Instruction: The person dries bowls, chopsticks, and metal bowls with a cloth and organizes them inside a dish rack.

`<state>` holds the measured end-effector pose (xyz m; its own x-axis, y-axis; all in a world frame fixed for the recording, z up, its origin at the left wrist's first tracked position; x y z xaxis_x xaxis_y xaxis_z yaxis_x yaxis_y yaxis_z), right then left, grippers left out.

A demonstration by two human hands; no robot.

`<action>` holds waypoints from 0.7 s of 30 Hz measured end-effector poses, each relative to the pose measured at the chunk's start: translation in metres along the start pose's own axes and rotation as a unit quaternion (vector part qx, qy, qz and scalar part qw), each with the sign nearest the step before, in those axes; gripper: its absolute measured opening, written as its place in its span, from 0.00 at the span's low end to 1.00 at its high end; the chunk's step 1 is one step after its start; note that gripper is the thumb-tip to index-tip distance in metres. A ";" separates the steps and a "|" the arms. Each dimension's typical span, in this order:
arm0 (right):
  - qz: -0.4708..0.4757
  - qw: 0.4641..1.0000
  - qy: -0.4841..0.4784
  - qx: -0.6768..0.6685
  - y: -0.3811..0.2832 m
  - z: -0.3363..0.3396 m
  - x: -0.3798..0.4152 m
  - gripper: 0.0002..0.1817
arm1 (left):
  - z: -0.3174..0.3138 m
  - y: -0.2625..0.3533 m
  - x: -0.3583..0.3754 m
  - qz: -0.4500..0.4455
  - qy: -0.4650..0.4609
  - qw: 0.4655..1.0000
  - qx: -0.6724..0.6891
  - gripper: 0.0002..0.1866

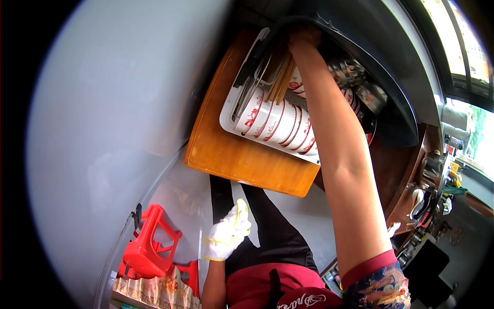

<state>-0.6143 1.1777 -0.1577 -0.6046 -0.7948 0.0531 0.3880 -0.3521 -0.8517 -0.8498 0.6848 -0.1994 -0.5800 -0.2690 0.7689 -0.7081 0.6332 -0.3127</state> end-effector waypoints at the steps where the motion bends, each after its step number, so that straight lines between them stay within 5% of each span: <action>1: -0.006 1.000 0.000 -0.002 0.001 0.000 -0.001 0.09 | 0.002 0.001 0.000 0.000 0.007 1.000 -0.001 0.15; 4: -0.069 0.996 -0.011 -0.054 0.005 0.009 0.004 0.11 | 0.008 0.003 0.001 -0.006 0.025 1.000 -0.011 0.15; 7: -0.256 0.925 0.003 -0.281 0.005 0.034 0.031 0.06 | 0.002 0.007 0.004 -0.006 0.023 1.000 -0.021 0.16; 11: -0.179 0.930 -0.015 -0.321 0.009 0.068 0.071 0.09 | -0.007 0.018 0.007 0.027 -0.035 0.998 -0.034 0.19; 12: -0.186 0.931 -0.004 -0.315 0.008 0.077 0.078 0.09 | -0.007 0.023 0.009 -0.003 -0.051 0.981 -0.189 0.19; 13: -0.193 0.931 0.009 -0.310 0.008 0.087 0.087 0.09 | -0.007 0.027 0.011 -0.037 -0.058 0.938 -0.339 0.19; 14: -0.186 0.917 0.019 -0.353 0.011 0.096 0.097 0.09 | 0.000 0.033 0.014 -0.106 -0.071 0.791 -0.599 0.19; 16: -0.167 0.882 0.041 -0.438 0.024 0.113 0.118 0.10 | -0.019 0.040 0.022 -0.139 -0.096 0.658 -0.734 0.19; 19: -0.180 0.832 0.070 -0.520 0.036 0.135 0.143 0.08 | -0.040 0.045 0.033 -0.046 -0.081 0.838 -0.538 0.18; 21: -0.205 0.786 0.072 -0.579 0.050 0.153 0.159 0.10 | -0.020 0.050 0.030 0.015 -0.027 0.888 -0.459 0.18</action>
<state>-0.5845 0.9579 -0.1118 -0.6182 -0.6381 0.4590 -0.7032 0.1881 -0.6856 -0.8944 0.7228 -0.1812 -0.6298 -0.2604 0.7318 -0.0801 0.9589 0.2723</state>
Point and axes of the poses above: each hand's wrist, its own x-axis away from the middle knuckle, its own z-axis out of the back of the hand, y = z × x, the point moved 2 cm from there along -x, towards the middle knuckle, and after that the axes turned 12 degrees about -x, right-handed, at the moved point
